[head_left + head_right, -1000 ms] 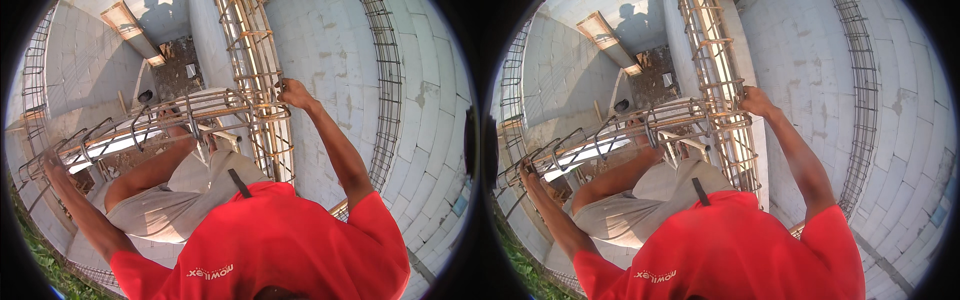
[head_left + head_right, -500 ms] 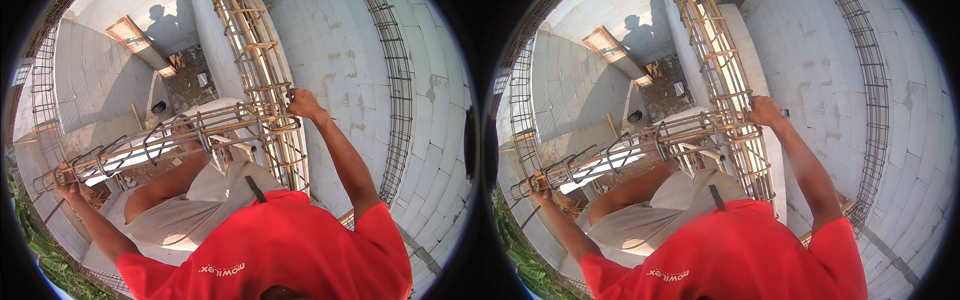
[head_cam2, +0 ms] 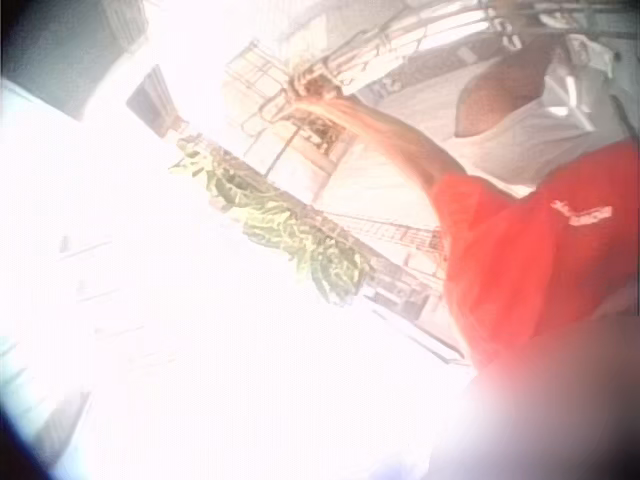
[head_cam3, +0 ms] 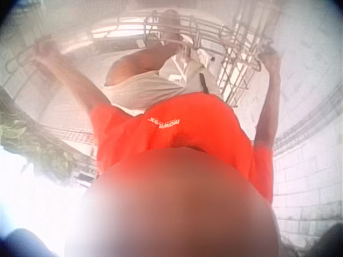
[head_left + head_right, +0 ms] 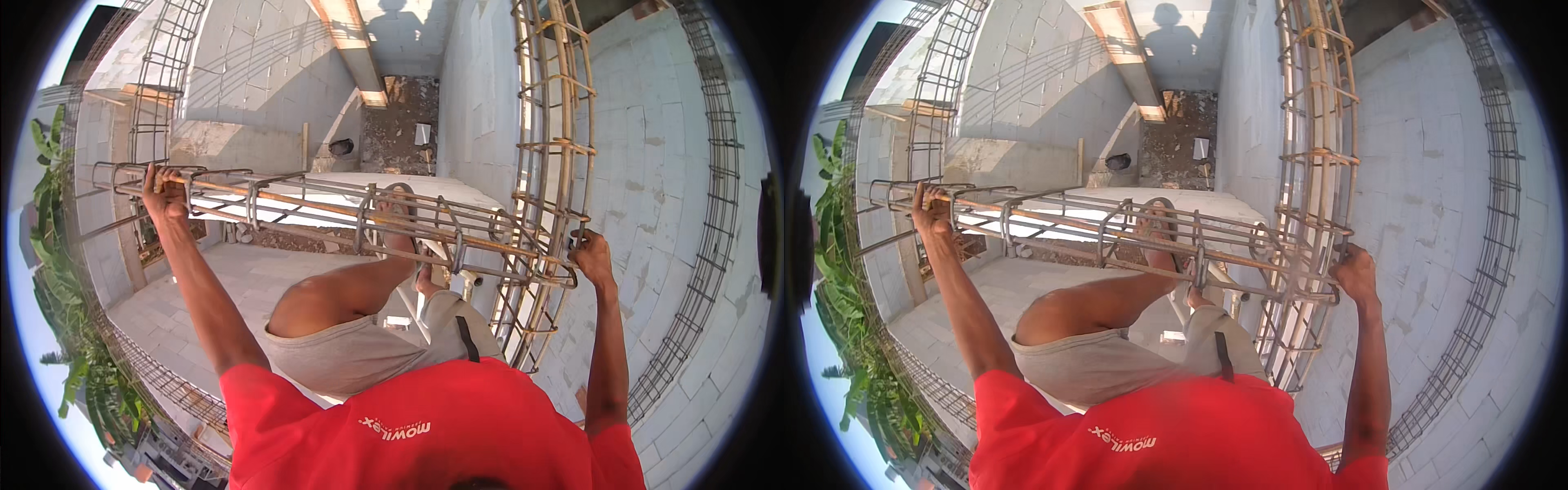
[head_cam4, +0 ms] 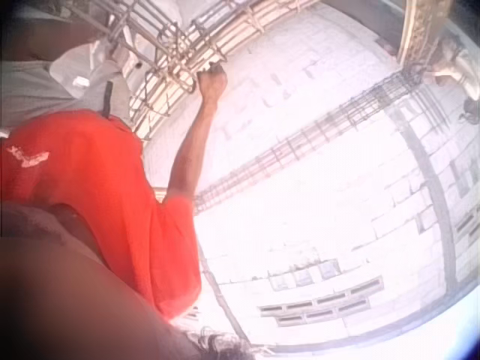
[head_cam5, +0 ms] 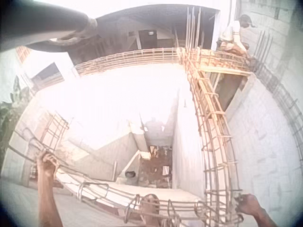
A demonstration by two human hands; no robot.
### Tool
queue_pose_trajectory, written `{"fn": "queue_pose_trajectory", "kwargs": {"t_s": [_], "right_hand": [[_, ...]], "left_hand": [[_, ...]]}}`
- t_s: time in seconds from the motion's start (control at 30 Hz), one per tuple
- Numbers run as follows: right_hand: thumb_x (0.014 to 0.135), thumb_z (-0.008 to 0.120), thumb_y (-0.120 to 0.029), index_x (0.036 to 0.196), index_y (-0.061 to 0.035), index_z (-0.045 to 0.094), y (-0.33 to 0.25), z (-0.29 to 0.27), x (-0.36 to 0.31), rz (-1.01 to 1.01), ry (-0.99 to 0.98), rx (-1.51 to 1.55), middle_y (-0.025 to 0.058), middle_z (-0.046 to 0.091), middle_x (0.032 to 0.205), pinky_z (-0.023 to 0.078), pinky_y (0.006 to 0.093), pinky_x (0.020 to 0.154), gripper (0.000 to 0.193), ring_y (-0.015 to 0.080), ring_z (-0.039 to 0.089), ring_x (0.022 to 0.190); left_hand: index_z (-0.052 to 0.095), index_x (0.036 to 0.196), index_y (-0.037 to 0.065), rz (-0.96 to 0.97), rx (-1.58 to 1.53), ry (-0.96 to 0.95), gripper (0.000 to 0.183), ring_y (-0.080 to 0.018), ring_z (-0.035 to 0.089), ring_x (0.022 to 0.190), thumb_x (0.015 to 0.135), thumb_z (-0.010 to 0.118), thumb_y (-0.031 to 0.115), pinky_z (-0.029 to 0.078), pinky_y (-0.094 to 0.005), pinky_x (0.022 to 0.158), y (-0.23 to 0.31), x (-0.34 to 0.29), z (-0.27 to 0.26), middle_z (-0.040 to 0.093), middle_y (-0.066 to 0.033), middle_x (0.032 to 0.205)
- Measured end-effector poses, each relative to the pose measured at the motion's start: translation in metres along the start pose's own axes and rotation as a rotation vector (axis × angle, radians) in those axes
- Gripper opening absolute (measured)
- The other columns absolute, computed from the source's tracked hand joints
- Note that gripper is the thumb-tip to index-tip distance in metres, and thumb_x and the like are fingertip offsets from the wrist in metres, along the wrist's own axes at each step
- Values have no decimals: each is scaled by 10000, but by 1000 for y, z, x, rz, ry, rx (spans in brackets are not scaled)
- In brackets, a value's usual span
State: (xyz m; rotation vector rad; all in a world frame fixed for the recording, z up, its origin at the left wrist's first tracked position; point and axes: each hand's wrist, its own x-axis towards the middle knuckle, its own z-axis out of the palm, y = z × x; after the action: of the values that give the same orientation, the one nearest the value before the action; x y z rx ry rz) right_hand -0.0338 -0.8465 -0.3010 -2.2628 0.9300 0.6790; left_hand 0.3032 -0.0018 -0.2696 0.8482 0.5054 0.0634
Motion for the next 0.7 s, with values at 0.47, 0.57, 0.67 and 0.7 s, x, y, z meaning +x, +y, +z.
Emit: {"fn": "queue_pose_trajectory", "kwargs": {"t_s": [0.47, 0.57, 0.67, 0.7], "right_hand": [[662, 730, -22, 1176, 110, 723, 33, 3, 29, -194, -50, -6, 235, 760, 898, 596, 393, 783, 531, 296, 762, 836], [690, 703, -36, 1241, 125, 677, 34, 0, 19, -117, -117, 172, 190, 750, 879, 581, 357, 762, 574, 246, 741, 829], [743, 683, -58, 1255, 104, 681, 41, -3, 12, -164, -143, 317, 99, 696, 868, 522, 343, 722, 537, 173, 637, 780], [776, 661, -78, 1185, 88, 704, 42, -3, 12, -189, -108, 223, 77, 689, 796, 487, 329, 633, 443, 142, 617, 710]], "left_hand": [[601, 991, -25, 299, 32, 111, 97, -164, 579, 634, 1002, 654, 56, 560, -333, 564, 33, -115, 133, 569, -50, 757], [572, 918, -1, 386, 71, -131, 131, -189, 554, 673, 1020, 644, 40, 512, -353, 630, 62, -138, 132, 537, -51, 747], [525, 949, -20, 332, -61, -216, 82, -213, 445, 775, 1027, 546, -40, 449, -379, 725, 110, -162, 136, 456, -88, 865], [498, 985, -30, 306, -78, -311, 62, -232, 395, 805, 1006, 494, -88, 402, -410, 748, 127, -168, 142, 379, -98, 882]]}}
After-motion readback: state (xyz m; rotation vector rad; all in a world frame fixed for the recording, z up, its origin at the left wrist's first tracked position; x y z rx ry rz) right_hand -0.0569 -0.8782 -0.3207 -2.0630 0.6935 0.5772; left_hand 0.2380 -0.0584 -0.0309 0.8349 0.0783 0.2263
